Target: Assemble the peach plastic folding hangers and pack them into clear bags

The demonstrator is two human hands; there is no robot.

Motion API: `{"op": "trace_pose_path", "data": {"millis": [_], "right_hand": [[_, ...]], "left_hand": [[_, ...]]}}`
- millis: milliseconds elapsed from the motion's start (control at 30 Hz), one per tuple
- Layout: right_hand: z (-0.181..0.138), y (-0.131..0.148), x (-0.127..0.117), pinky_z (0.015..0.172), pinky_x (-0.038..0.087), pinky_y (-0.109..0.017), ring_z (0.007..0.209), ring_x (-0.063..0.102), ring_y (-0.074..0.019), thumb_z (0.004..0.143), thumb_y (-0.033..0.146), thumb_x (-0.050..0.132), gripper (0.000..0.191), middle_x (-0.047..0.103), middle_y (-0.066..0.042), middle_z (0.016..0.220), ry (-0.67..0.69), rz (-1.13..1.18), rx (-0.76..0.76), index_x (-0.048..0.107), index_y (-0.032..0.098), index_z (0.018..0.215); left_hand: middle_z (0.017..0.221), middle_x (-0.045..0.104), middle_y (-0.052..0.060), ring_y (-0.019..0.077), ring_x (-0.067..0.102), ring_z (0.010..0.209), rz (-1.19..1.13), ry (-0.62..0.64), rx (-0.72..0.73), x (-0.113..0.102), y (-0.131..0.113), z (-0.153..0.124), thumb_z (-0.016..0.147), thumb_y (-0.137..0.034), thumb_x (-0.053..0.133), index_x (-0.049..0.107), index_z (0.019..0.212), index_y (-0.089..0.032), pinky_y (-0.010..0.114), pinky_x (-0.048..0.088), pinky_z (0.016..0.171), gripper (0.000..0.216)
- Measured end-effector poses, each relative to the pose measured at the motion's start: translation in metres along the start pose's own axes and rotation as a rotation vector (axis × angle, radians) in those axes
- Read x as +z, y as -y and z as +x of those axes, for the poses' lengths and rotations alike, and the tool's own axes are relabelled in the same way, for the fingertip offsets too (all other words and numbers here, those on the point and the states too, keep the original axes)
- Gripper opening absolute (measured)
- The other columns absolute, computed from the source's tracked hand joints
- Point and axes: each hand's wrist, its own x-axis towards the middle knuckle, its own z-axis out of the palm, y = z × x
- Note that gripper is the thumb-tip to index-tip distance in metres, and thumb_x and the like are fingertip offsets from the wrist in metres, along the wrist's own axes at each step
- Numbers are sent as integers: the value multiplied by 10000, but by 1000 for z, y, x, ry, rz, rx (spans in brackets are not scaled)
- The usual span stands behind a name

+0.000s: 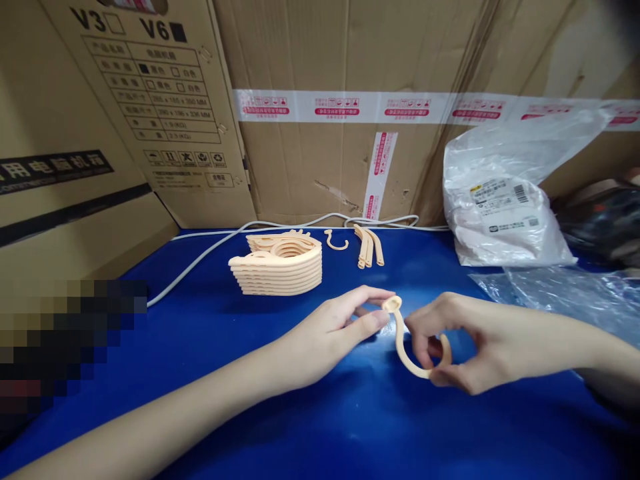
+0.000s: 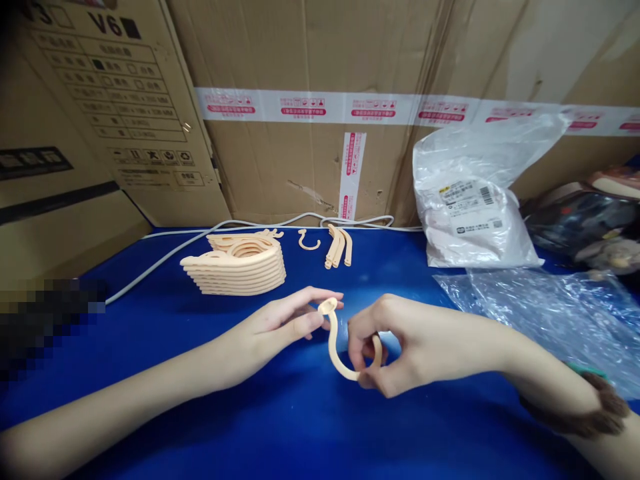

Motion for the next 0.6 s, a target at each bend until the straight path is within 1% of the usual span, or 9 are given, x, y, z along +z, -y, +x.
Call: {"op": "trace_pose_path", "data": {"millis": [67,133,233,300,333,400,433,500,600], "right_hand": [[-1,-5,-2,647,451,-214,657,539,-101,727,105,626,76,648,23,741,7,34,13,660,164,762],[-2,-10,-3,636,446,-218,650,532,-101,722,99,619,84,654,14,740,18,48,43,674,154,753],[-3,-17,-4,616,433,-221,638,533,-102,720,103,624,82,656,9,721,73,73,89,691,144,748],[-3,-21,-5,600,417,-218,622,525,-98,725,139,659,25,638,11,687,90,133,96,683,136,724],[-3,-23,-7,596,408,-219,613,516,-95,737,176,680,52,623,14,667,79,170,98,674,135,707],[-2,-27,-10,587,386,-225,593,491,-91,769,286,709,175,597,19,636,13,261,110,659,139,689],[-1,-29,-12,587,378,-231,589,484,-93,783,345,711,227,592,19,630,-45,305,122,659,144,691],[2,-31,-13,600,372,-242,596,485,-100,796,441,703,311,592,14,626,-210,379,136,657,158,675],[11,-33,-6,623,372,-254,609,489,-111,814,508,674,399,583,8,609,-426,431,117,616,172,606]], "left_hand": [[1191,647,66,185,641,968,-83,24,-15,1,-1,2,971,-383,500,535,1283,-212,309,502,809,358],[1124,655,56,156,648,865,-129,43,-13,2,-1,1,939,-332,560,528,1291,-218,268,490,721,371],[1034,665,26,129,643,810,-107,54,-1,2,-3,-1,916,-304,598,589,1232,-237,234,467,689,323],[946,676,12,120,634,765,-49,27,-14,1,-3,-2,922,-333,590,639,1151,-230,227,455,672,256],[891,674,5,115,624,730,-17,3,-29,1,-3,-3,917,-349,598,655,1106,-219,224,448,655,237],[782,648,-18,103,593,665,51,-47,-43,-2,-1,-3,889,-367,638,667,1017,-198,211,426,616,214],[746,634,-28,99,578,651,87,-67,-42,-3,-1,-4,868,-366,666,667,978,-191,204,414,602,207],[724,631,-38,96,565,654,175,-84,-34,-5,1,-5,843,-354,700,670,919,-189,195,394,595,185],[742,650,-38,102,568,669,360,-71,-23,-4,2,-7,860,-374,683,667,862,-196,201,375,601,178]]}}
